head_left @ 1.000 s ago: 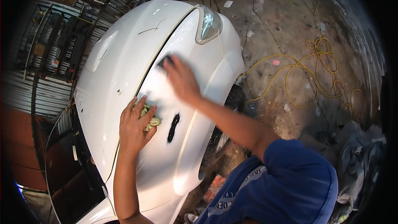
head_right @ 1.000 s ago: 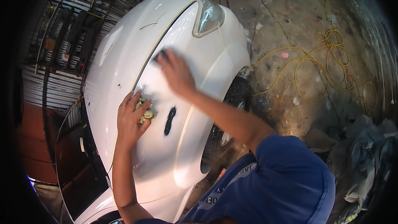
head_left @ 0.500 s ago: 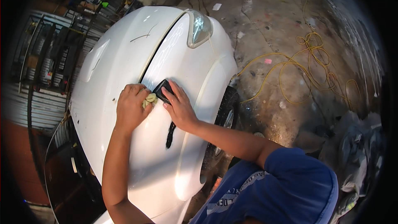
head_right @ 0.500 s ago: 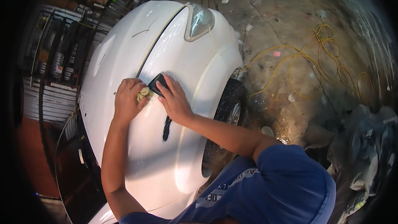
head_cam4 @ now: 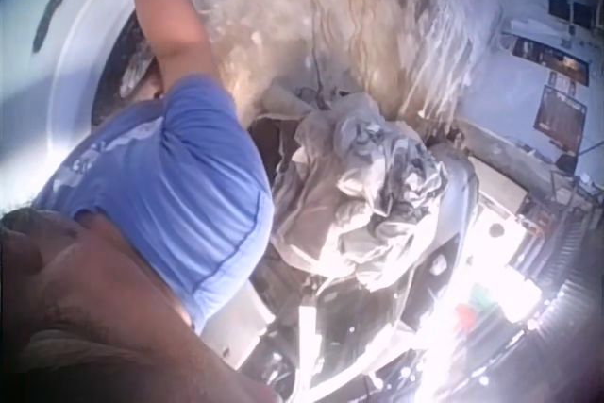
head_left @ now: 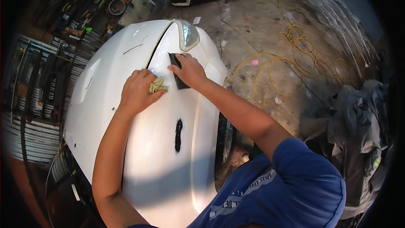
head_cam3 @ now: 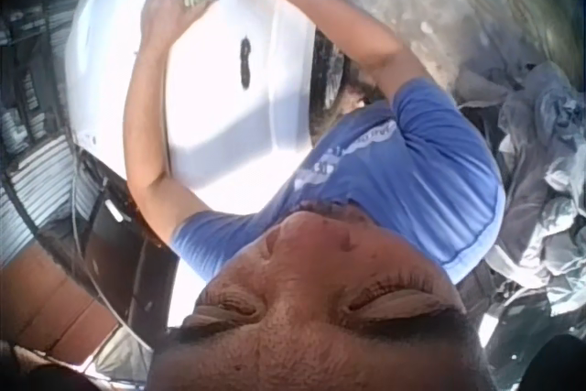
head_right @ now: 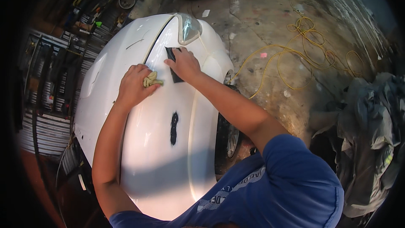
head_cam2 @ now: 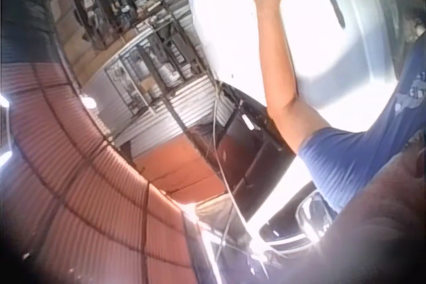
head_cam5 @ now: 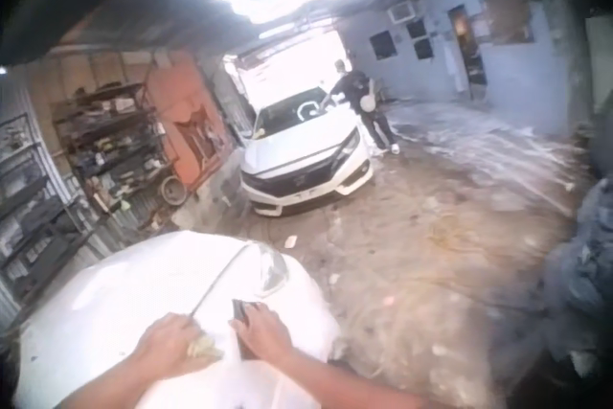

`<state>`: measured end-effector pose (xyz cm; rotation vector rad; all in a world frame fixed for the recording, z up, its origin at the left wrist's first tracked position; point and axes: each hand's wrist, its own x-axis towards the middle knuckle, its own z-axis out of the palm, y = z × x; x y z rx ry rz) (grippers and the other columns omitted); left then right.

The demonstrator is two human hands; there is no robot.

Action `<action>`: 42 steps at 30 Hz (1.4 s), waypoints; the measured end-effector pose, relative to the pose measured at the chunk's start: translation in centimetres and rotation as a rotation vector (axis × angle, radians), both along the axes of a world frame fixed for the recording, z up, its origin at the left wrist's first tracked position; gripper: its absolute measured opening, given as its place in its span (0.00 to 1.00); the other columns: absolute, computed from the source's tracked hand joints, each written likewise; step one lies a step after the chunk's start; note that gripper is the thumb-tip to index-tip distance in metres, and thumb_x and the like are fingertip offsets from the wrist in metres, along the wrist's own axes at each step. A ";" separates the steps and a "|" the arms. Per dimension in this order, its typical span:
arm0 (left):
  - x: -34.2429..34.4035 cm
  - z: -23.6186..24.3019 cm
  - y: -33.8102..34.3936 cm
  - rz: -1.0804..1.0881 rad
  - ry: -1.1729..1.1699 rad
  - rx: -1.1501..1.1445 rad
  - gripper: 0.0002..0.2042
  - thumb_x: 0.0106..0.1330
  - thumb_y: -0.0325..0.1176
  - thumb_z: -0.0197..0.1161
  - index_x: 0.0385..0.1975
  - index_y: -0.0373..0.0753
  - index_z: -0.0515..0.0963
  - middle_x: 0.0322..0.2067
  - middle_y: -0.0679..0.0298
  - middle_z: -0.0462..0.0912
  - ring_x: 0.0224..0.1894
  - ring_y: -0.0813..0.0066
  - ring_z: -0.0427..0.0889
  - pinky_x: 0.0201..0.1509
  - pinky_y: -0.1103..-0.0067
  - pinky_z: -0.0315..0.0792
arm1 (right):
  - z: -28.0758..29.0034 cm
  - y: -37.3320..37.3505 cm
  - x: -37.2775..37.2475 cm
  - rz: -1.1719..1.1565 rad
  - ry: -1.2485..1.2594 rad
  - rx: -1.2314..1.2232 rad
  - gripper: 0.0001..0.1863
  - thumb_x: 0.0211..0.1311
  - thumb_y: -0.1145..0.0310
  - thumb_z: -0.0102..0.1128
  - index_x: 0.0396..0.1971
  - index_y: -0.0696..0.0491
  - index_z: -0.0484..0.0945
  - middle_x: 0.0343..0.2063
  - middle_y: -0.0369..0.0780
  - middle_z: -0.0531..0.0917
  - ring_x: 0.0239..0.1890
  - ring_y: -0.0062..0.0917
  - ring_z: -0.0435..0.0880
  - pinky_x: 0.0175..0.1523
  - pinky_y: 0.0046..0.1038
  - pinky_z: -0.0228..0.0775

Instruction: The person sands the front fender of a white car using a sanding block and wipes the surface with a cloth, frequently dipping the tool into a bucket of water.

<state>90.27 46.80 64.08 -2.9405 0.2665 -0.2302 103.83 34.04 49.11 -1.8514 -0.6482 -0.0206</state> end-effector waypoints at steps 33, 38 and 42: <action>1.6 -3.4 0.3 -0.021 -0.215 0.009 0.14 0.58 0.30 0.70 0.45 0.46 0.84 0.50 0.66 0.82 0.53 0.60 0.79 0.55 0.66 0.76 | -3.1 -2.1 -15.2 -0.117 -0.163 0.063 0.21 0.73 0.59 0.57 0.61 0.52 0.77 0.63 0.49 0.79 0.52 0.48 0.83 0.52 0.49 0.81; 2.5 -3.3 -0.5 -0.017 -0.258 -0.011 0.13 0.59 0.31 0.70 0.45 0.45 0.85 0.50 0.66 0.82 0.53 0.60 0.79 0.55 0.66 0.76 | -1.9 0.3 -1.3 -0.204 0.128 -0.017 0.23 0.75 0.59 0.55 0.63 0.55 0.76 0.59 0.48 0.81 0.53 0.50 0.83 0.56 0.47 0.77; 1.2 -3.3 0.4 0.077 -0.219 -0.018 0.14 0.58 0.29 0.69 0.45 0.43 0.83 0.51 0.65 0.82 0.53 0.60 0.79 0.58 0.67 0.76 | -1.8 0.3 -6.8 -0.060 0.042 -0.067 0.23 0.75 0.59 0.55 0.63 0.53 0.76 0.60 0.48 0.81 0.53 0.50 0.83 0.55 0.48 0.78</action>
